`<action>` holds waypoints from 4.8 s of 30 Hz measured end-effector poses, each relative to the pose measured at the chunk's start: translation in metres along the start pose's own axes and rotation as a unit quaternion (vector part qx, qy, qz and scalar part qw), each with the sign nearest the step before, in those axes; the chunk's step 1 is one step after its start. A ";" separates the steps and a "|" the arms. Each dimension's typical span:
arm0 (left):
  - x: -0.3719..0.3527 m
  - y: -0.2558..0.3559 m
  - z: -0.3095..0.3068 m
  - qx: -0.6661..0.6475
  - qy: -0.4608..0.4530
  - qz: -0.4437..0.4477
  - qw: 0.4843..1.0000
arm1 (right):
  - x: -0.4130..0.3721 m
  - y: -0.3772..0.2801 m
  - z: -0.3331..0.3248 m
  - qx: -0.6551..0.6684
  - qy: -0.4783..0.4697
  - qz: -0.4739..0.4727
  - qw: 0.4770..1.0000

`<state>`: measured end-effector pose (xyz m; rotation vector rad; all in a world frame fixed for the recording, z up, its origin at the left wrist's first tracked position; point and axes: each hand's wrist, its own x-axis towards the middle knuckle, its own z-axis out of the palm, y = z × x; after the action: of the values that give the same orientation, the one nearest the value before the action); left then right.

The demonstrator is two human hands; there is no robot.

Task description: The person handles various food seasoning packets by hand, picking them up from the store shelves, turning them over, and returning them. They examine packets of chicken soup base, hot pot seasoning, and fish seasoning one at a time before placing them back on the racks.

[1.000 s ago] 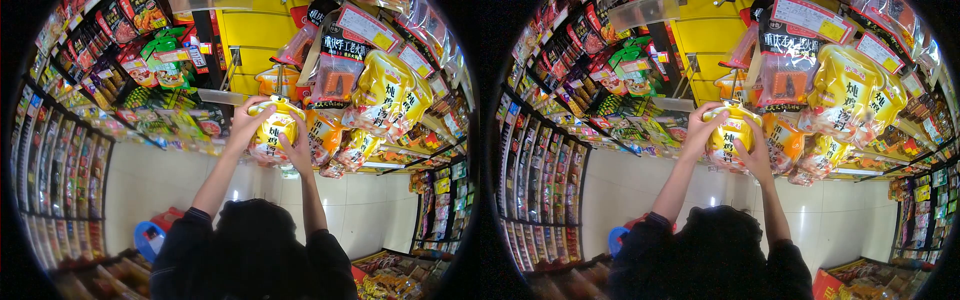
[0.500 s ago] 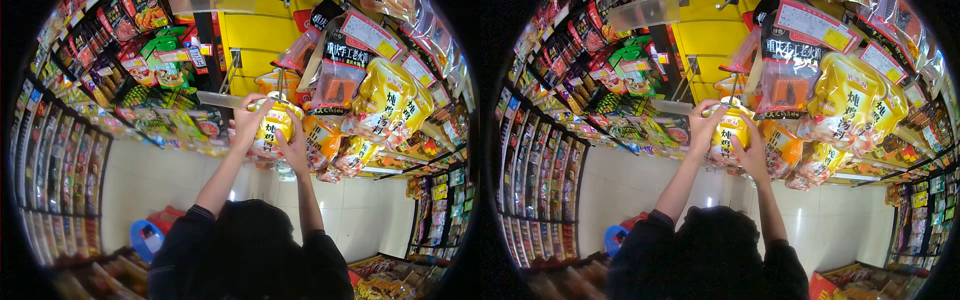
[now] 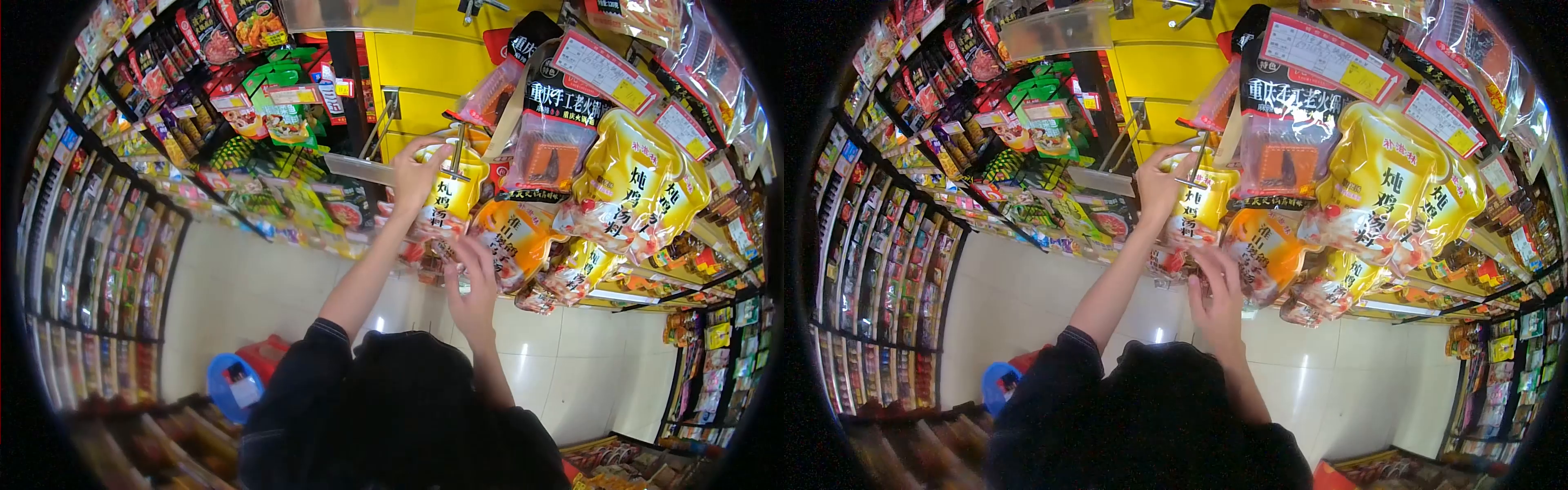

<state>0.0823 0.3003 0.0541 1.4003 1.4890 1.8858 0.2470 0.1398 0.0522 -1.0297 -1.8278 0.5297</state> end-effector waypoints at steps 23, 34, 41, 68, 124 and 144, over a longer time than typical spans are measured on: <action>-0.194 -0.031 -0.075 -0.093 -0.013 -0.115 0.989 | -0.090 0.041 0.063 0.438 -0.288 0.282 0.803; -0.197 -0.061 -0.221 -0.548 0.049 -0.299 0.780 | -0.142 -0.028 0.230 0.749 -0.395 0.395 0.357; -0.172 -0.113 -0.365 -0.388 0.132 -0.330 0.851 | -0.150 -0.102 0.363 0.677 -0.406 0.485 0.376; 0.069 -0.222 -0.700 -0.161 0.265 -0.274 0.910 | 0.004 -0.229 0.752 0.633 -0.581 0.386 0.335; 0.412 -0.031 -0.841 -0.281 -0.198 -0.178 0.922 | 0.085 -0.245 0.771 0.447 -0.020 0.311 0.838; 0.212 -0.226 -0.789 -0.139 -0.461 -0.136 0.866 | 0.172 -0.298 0.681 0.336 0.093 0.229 0.909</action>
<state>-0.7465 0.1334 -0.0091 1.5095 0.8203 0.9399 -0.5154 0.1668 0.0376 -0.9662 -1.0848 1.2008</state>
